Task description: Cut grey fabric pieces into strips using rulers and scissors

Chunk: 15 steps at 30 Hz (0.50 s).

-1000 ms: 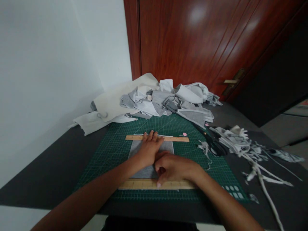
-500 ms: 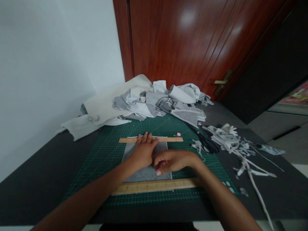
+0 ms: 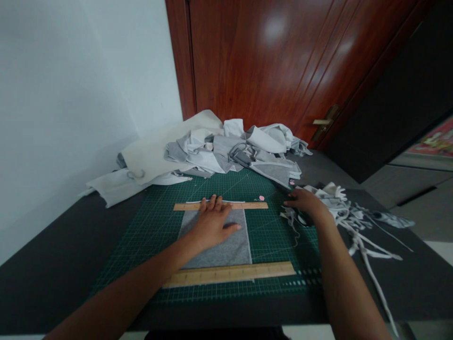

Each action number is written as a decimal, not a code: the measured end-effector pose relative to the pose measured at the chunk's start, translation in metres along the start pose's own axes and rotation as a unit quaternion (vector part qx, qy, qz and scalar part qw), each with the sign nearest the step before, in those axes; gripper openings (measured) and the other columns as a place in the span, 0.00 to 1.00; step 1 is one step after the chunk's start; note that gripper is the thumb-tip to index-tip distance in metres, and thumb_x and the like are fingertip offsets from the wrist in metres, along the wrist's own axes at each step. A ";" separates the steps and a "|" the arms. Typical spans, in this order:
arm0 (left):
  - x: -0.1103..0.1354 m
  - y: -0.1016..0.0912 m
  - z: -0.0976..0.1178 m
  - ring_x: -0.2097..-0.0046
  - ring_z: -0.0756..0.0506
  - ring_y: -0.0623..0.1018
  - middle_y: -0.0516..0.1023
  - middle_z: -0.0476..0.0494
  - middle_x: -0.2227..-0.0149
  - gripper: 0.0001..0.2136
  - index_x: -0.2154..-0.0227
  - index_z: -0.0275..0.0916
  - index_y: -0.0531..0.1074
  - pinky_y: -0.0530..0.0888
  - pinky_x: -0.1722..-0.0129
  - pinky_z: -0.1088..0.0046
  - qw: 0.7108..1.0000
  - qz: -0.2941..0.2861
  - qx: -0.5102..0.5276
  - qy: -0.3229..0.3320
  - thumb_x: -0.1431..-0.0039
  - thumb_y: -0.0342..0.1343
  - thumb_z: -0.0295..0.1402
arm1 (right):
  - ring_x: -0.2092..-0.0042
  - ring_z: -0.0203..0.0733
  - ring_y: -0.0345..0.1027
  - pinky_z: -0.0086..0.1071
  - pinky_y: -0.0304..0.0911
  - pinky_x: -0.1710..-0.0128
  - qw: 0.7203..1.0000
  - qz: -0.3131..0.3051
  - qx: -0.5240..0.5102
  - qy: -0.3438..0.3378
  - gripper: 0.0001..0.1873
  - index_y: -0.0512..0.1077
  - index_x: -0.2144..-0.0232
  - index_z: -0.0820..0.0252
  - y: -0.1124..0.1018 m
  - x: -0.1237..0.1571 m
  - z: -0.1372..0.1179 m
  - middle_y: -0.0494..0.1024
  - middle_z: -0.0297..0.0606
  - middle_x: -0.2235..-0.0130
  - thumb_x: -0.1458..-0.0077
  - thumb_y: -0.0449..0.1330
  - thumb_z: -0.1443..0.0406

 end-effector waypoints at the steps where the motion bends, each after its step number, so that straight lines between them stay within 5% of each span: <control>1: 0.000 0.000 0.000 0.29 0.24 0.56 0.63 0.26 0.32 0.34 0.35 0.38 0.65 0.48 0.32 0.35 1.000 0.003 0.003 0.001 0.34 0.48 0.59 | 0.54 0.50 0.76 0.34 0.63 0.61 1.000 0.003 -0.006 -0.001 0.16 0.80 0.58 0.59 0.003 -0.003 0.004 0.83 0.47 0.54 0.47 0.68 0.58; 15: 0.000 0.002 -0.001 0.29 0.24 0.56 0.62 0.25 0.32 0.35 0.36 0.38 0.65 0.49 0.32 0.35 1.000 0.002 -0.004 0.001 0.34 0.48 0.60 | 0.54 0.51 0.77 0.35 0.65 0.60 0.992 0.084 0.007 0.097 0.11 0.81 0.59 0.56 0.002 -0.010 0.046 0.83 0.47 0.55 0.44 0.62 0.64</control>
Point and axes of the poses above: each hand's wrist, its own x-axis away from the middle knuckle, its own y-axis out of the palm, z = x × y, the point moved 6 cm from there along -x, towards the middle knuckle
